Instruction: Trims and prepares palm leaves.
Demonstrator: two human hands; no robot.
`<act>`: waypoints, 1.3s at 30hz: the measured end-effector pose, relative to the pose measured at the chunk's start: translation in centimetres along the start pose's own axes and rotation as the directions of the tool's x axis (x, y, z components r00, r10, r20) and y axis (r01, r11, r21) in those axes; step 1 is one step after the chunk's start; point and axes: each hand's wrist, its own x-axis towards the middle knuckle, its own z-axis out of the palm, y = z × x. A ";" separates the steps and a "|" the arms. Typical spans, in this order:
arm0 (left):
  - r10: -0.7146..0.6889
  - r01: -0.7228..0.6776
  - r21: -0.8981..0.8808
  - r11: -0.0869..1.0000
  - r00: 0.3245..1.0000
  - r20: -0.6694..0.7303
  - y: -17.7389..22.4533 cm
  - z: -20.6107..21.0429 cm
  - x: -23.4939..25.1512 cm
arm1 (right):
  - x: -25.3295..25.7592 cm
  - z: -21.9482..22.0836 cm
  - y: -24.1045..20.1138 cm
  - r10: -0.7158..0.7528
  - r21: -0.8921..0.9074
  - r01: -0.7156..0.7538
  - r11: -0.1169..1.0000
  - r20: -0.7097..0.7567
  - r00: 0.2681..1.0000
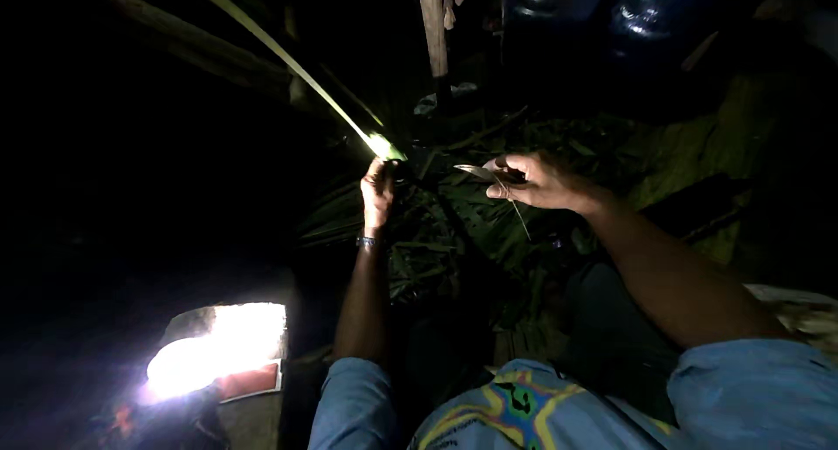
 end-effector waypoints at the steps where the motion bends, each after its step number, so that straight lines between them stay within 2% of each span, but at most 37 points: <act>1: 0.011 -0.010 -0.019 1.000 0.998 0.066 1.2 0.3 -0.2 | -0.3 -0.2 -0.5 -0.014 0.126 0.015 0.992 -0.007 1.000; 3: 0.014 -0.007 -0.040 0.999 0.984 0.180 3.7 0.1 -0.9 | -0.9 -0.5 -1.6 -0.023 0.406 0.027 0.914 -0.014 1.000; 6: -0.033 0.052 -0.086 0.995 0.977 0.209 5.8 0.0 -2.0 | -1.5 -0.9 -2.2 -0.044 0.609 0.070 0.790 -0.056 0.997; 9: -0.054 0.087 -0.125 0.988 0.967 0.248 6.0 0.2 -2.2 | -2.0 -1.2 -1.9 -0.069 0.657 0.161 0.737 -0.163 0.984; 12: -0.133 0.168 -0.060 0.984 0.916 0.379 5.6 0.5 -2.2 | -2.4 -1.3 -1.5 -0.041 0.592 0.247 0.767 -0.339 0.940; 14: -0.251 0.276 0.023 0.961 0.833 0.494 5.5 0.4 -2.5 | -2.1 -1.3 -1.7 0.046 0.640 0.287 0.713 -0.451 0.891; 15: -0.318 0.338 0.070 0.939 0.769 0.555 5.4 0.2 -2.7 | -2.0 -1.4 -1.8 0.099 0.664 0.288 0.690 -0.481 0.871; 18: -0.439 0.482 0.150 0.863 0.568 0.696 3.9 -0.2 -3.4 | -1.5 -1.5 -1.8 0.343 0.719 0.133 0.682 -0.476 0.810; 19: -0.452 0.520 0.143 0.842 0.538 0.712 3.6 0.0 -3.7 | -1.3 -1.5 -1.4 0.404 0.736 0.064 0.674 -0.440 0.802; 21: -0.439 0.554 0.087 0.828 0.543 0.716 3.6 0.3 -3.9 | -1.0 -1.3 -0.8 0.478 0.751 -0.065 0.658 -0.349 0.806; 25: -0.368 0.547 -0.074 0.834 0.651 0.664 3.3 2.4 -3.9 | -1.3 0.0 -0.4 0.551 0.681 -0.282 0.676 -0.213 0.807; 28: -0.346 0.479 -0.074 0.875 0.725 0.595 3.1 3.8 -3.9 | 0.4 0.8 0.4 0.553 0.700 -0.293 0.651 -0.173 0.815; 32: -0.401 0.510 -0.085 0.856 0.758 0.514 5.3 5.2 -3.9 | 1.3 0.2 0.1 0.556 0.681 -0.341 0.648 -0.117 0.823; 36: -0.423 0.543 -0.154 0.826 0.776 0.468 6.0 7.1 -3.8 | 1.1 0.1 0.3 0.507 0.541 -0.398 0.741 -0.062 0.860; 39: -0.421 0.546 -0.219 0.808 0.797 0.433 5.6 9.2 -3.6 | 1.0 0.0 -0.9 0.507 0.342 -0.470 0.814 -0.024 0.862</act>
